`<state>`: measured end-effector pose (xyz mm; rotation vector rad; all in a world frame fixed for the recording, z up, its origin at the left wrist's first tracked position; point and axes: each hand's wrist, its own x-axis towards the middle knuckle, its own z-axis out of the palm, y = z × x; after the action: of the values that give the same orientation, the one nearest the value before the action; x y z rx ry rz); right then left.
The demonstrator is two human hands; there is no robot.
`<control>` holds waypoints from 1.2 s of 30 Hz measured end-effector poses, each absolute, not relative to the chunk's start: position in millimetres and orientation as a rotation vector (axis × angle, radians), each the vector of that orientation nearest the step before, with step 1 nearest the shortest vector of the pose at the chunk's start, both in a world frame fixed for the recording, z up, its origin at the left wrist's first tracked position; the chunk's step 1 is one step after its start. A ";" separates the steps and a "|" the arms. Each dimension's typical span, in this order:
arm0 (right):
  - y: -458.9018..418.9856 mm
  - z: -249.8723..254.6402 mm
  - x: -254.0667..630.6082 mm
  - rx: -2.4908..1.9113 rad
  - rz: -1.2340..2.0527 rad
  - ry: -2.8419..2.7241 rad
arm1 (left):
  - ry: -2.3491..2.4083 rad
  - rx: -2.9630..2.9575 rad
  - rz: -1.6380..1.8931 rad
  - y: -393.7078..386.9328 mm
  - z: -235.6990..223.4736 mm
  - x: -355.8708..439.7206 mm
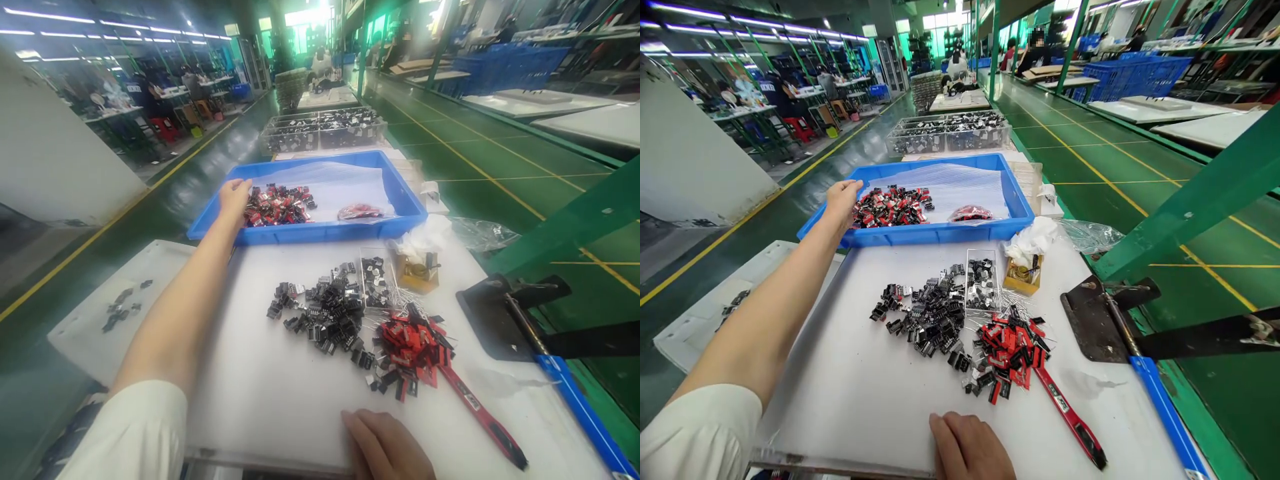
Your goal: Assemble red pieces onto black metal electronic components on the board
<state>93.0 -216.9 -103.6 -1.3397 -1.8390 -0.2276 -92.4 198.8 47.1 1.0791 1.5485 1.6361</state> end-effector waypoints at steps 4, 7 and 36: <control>-215.6 -81.8 96.8 -1.302 -0.195 -1.865 | 1.474 1.577 1.455 145.7 41.7 -104.2; -215.0 -74.8 95.1 -1.326 -0.208 -1.823 | 1.325 1.879 1.085 94.0 34.0 -115.7; -220.0 -81.1 91.4 -1.334 -0.284 -1.833 | 1.133 2.370 0.532 -18.2 -14.4 -147.3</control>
<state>91.4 -220.0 -81.1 -1.3340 -1.8326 -0.2835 -147.3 -18.2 -14.4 2.3698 1.1328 0.5322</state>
